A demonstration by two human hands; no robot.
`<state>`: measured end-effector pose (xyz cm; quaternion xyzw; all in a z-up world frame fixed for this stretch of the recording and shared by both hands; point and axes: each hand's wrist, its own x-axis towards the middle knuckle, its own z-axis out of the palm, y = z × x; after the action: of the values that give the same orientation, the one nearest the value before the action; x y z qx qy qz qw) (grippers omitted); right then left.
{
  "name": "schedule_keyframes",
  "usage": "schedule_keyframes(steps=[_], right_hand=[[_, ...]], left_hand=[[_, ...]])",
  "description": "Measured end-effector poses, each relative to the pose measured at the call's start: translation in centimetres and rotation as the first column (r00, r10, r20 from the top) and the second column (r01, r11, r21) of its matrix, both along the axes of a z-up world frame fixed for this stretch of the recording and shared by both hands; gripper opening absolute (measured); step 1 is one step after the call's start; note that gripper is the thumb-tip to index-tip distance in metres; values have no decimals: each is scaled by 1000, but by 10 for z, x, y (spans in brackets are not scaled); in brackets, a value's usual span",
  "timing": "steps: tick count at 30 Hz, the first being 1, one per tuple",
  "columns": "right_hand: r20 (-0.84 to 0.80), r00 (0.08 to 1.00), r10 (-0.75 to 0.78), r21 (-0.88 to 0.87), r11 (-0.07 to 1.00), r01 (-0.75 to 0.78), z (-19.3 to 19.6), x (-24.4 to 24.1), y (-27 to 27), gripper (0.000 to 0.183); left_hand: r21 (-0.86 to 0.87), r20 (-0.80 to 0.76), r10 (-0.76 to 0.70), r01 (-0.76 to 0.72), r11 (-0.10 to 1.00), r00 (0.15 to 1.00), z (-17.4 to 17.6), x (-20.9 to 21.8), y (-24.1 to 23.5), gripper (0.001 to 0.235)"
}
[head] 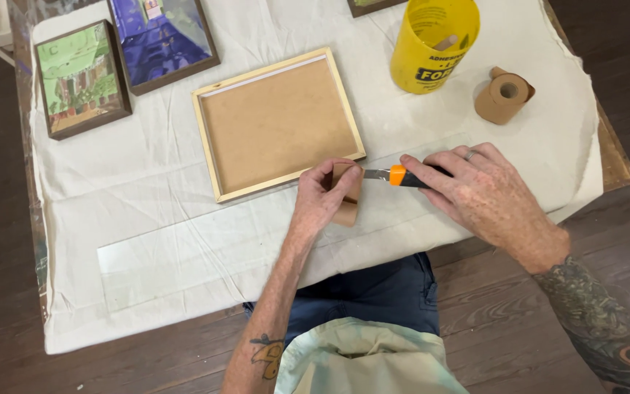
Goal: Applying brown kraft paper backing to a wooden picture frame using a utility knife
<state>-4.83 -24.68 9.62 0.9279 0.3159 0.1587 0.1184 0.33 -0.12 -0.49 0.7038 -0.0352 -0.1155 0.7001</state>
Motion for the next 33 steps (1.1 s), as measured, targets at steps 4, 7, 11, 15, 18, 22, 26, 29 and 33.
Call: schedule_keyframes(steps=[4,7,11,15,18,22,26,29,33], right_hand=[[1,1000,-17,-21,1000,17,4,5,-4,48],[24,1000,-17,-18,1000,17,3,8,-6,49],[44,999,-18,-46,999,20,3,10,-2,46],[50,999,-17,-58,998,20,6,12,-3,46],[43,999,-31,-87,996,34,6,13,-8,46],[28,999,-34,-79,996,36,2,13,-14,48],[-16,1000,-25,-21,999,25,-3,13,-16,49],[-42,999,-30,-7,1000,30,-4,12,-16,51],[-34,999,-24,-12,1000,23,-2,10,-16,52]], left_hand=[[0,-42,-49,49,999,998,-9,4,4,16],[28,-23,-71,72,997,997,-12,6,5,15],[-52,-8,-138,137,989,990,-12,7,7,17],[-107,-11,-180,178,978,984,-14,9,6,18],[-109,-9,-200,198,974,980,-17,10,6,19],[-65,5,-198,198,978,980,-16,11,6,17],[-99,-41,-186,181,979,982,-11,11,5,19],[-80,-12,-193,191,978,981,-7,11,7,22],[-10,59,-207,208,978,977,-4,9,8,25]])
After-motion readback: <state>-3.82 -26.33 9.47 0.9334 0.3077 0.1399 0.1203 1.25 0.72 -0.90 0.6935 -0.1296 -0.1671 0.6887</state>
